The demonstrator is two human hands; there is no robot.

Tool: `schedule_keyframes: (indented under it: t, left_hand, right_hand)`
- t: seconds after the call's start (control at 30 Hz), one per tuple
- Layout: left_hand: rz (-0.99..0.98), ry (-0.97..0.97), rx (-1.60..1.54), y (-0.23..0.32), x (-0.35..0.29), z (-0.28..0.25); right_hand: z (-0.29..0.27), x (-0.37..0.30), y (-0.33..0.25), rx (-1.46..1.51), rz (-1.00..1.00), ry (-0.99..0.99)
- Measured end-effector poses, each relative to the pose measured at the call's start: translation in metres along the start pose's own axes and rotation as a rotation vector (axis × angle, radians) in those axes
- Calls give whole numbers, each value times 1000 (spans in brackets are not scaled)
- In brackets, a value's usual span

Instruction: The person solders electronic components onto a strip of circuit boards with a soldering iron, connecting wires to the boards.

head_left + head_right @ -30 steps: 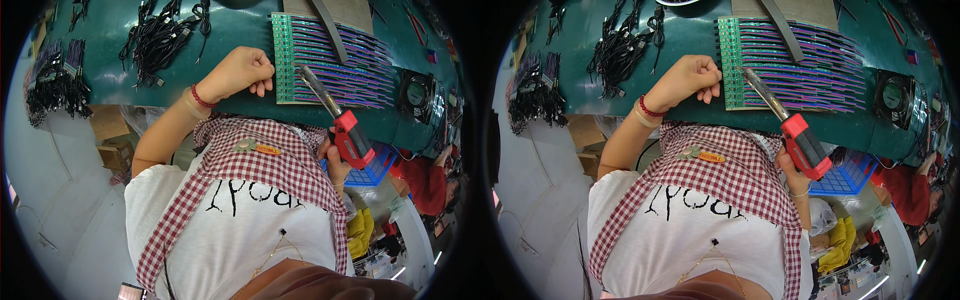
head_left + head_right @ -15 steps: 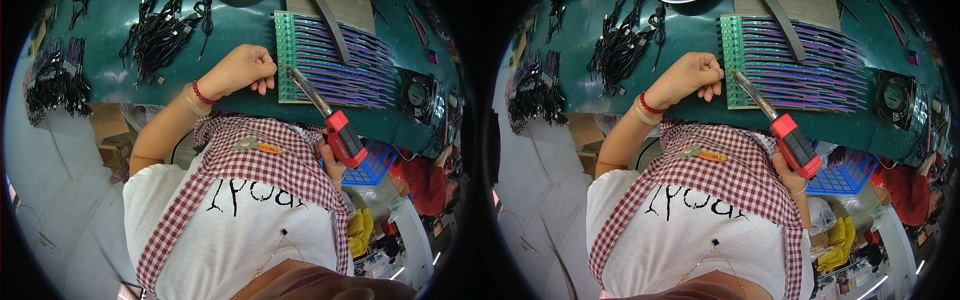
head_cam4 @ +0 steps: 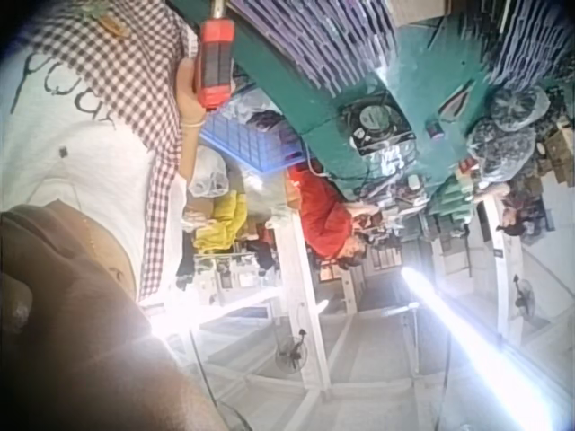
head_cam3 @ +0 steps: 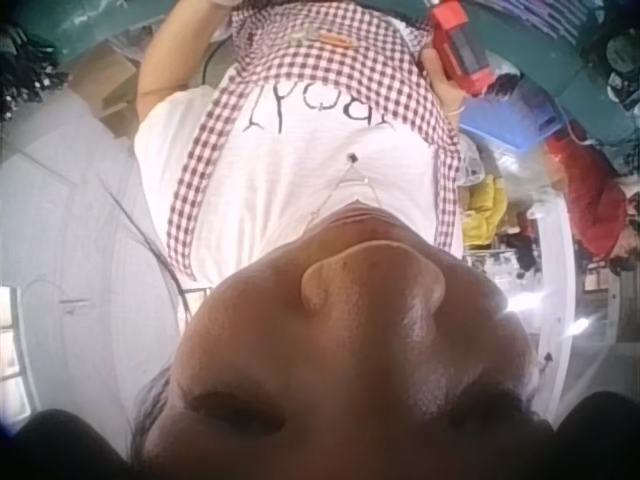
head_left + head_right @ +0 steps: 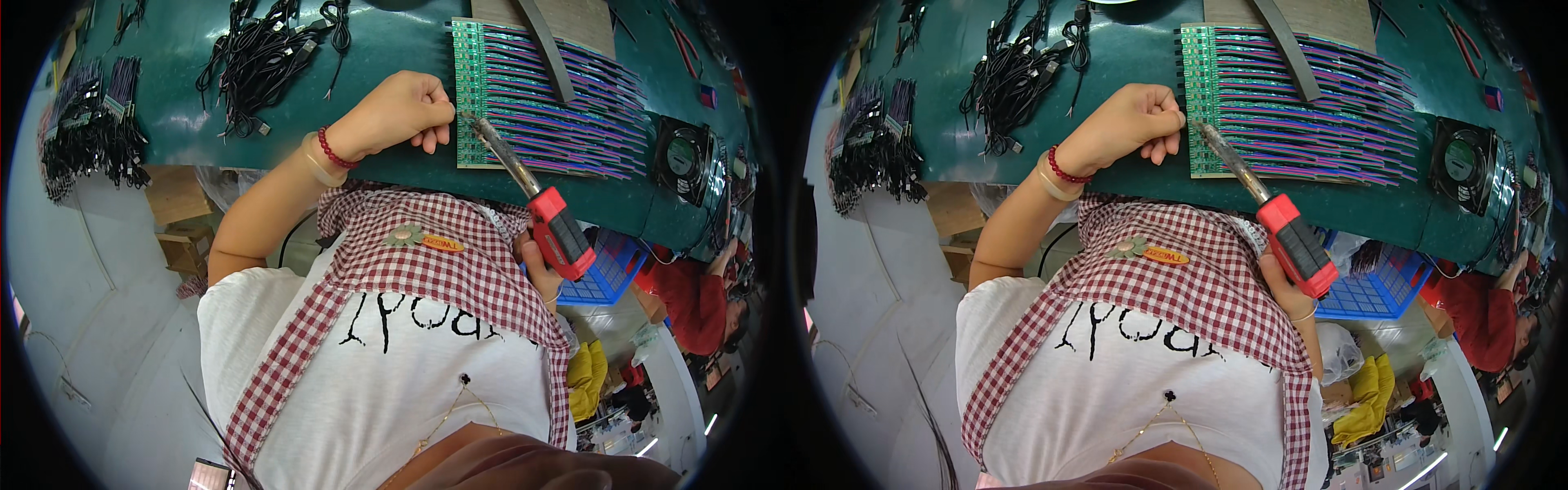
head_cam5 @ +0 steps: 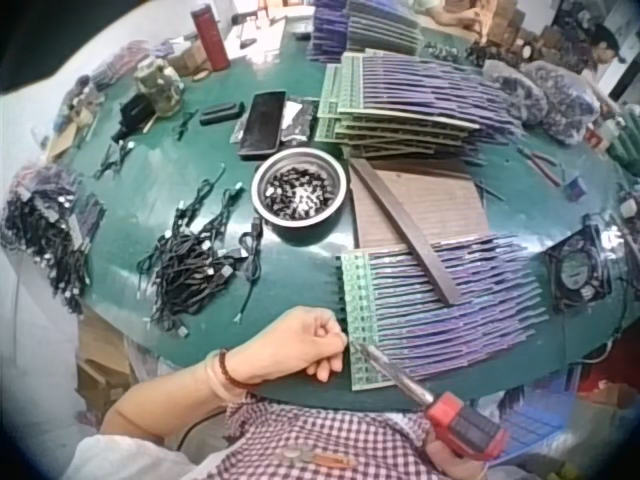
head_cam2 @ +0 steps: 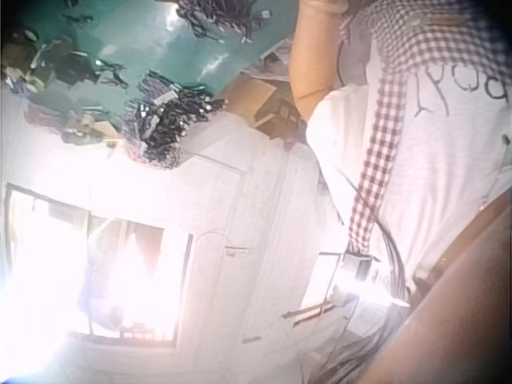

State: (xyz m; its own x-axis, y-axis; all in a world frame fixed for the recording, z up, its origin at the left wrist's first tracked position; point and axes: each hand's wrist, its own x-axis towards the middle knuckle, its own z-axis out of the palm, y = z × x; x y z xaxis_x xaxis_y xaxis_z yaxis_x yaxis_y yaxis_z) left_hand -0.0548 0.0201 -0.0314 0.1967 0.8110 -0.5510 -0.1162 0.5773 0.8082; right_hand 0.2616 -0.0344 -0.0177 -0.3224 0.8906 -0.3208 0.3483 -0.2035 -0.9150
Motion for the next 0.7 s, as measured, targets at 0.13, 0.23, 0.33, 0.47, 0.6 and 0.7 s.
schedule_keyframes:
  t: [0.13, 0.23, 0.33, 0.47, 0.6, 0.7]
  left_hand:
    - [0, -12, 6, 1, 1, 0]
    - [0, -5, 8, 1, 0, 0]
    - [1, -2, 11, 1, 0, 0]
    - [-2, 0, 11, 0, 1, 0]
    - [3, -8, 10, 1, 2, 0]
    - [3, -7, 2, -1, 1, -2]
  right_hand:
    - [2, 0, -13, 194, 58, -19]
    - [3, 2, -12, 229, 96, -46]
    - [4, 2, -8, 206, 79, -43]
    - [2, -4, 2, 192, 45, -37]
    - [-2, -6, 3, 76, -13, 6]
    - [11, 6, -27, 256, -39, -8]
